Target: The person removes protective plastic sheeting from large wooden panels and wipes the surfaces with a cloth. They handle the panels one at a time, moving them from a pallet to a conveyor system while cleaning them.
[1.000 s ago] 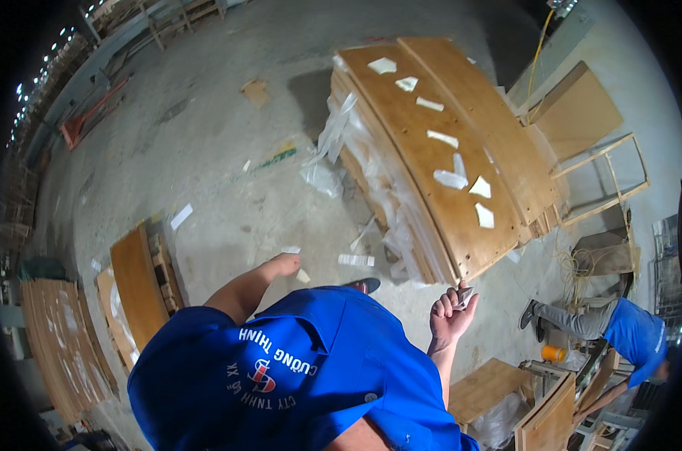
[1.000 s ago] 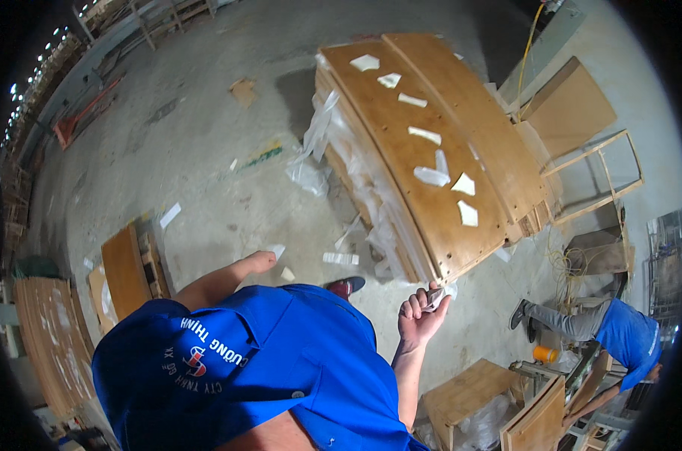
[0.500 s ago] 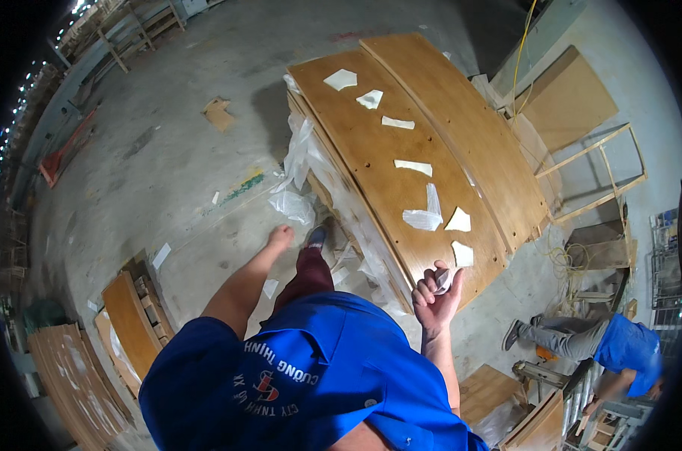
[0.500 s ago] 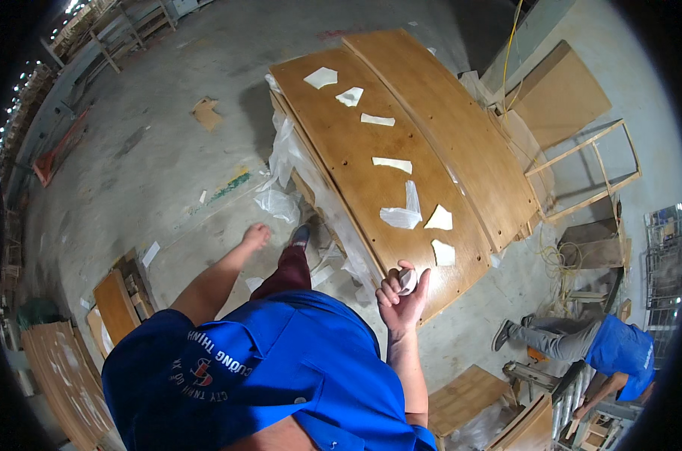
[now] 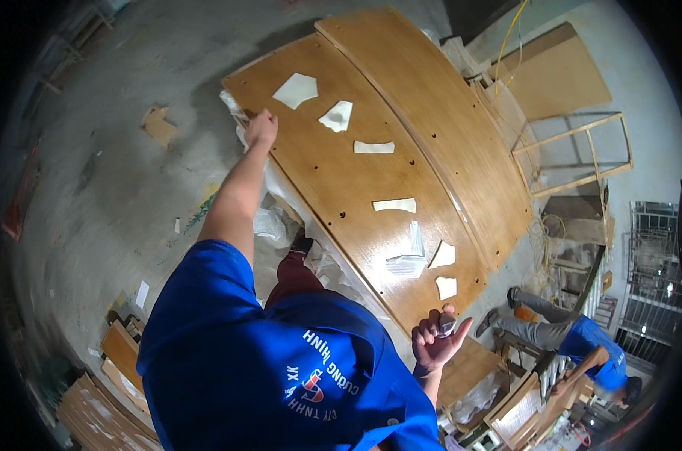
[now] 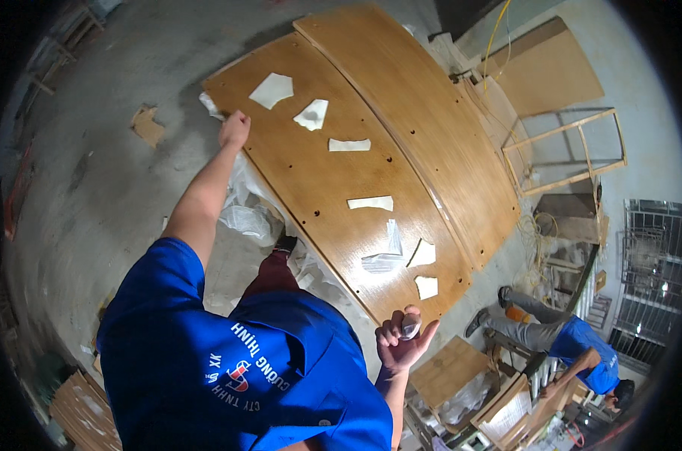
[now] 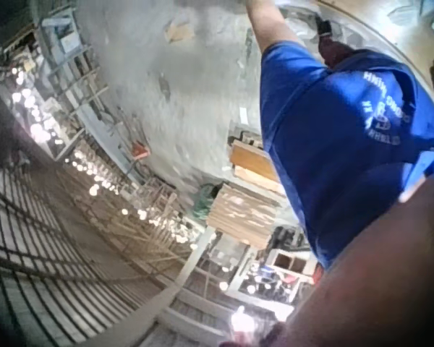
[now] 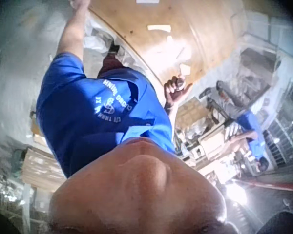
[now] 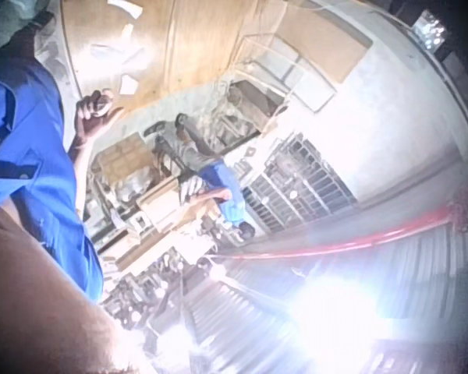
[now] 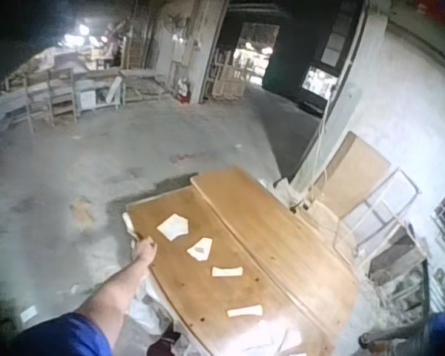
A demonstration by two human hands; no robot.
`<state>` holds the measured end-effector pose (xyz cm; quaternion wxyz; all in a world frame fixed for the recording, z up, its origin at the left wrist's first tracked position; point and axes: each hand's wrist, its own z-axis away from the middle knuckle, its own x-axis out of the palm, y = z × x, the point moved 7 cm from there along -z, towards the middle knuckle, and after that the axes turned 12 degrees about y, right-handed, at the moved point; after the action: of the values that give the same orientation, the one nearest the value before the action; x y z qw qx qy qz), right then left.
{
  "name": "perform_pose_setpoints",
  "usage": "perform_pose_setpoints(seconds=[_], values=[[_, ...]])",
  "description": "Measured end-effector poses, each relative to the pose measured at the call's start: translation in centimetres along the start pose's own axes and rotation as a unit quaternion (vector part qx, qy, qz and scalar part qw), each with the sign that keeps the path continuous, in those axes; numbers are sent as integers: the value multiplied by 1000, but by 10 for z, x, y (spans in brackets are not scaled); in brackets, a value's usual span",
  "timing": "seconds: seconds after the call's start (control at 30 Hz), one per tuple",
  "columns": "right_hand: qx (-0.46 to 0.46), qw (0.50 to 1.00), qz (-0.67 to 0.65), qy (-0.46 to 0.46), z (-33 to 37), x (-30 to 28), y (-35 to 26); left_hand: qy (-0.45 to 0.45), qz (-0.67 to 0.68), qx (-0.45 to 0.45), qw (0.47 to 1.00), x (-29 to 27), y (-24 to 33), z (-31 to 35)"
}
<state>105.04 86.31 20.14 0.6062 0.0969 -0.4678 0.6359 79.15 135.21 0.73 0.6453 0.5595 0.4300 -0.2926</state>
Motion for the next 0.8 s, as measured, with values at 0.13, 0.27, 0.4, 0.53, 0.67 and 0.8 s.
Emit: perform_pose_setpoints(seconds=[0.13, 0.27, 0.4, 0.53, 0.67, 0.8], values=[[-10, 998, -2, 56, -11, 4, 6, 25, -54, 35, 998, 17, 30, -64], [-5, 993, -18, 118, -22, 3, 15, 34, -126, 31, 991, 50, 52, -86], [29, 990, -23, 137, -38, 11, 23, -26, -162, -45, 985, 80, 46, -98], [19, 993, -34, 113, -58, 21, 19, -103, 368, -112, 917, 95, 65, -115], [-30, 990, -34, 133, -56, 21, 9, -330, 250, 33, 909, 150, 128, -32], [-62, 989, -57, 117, -47, 14, 2, -110, -3, 219, 970, 154, 151, 5]])
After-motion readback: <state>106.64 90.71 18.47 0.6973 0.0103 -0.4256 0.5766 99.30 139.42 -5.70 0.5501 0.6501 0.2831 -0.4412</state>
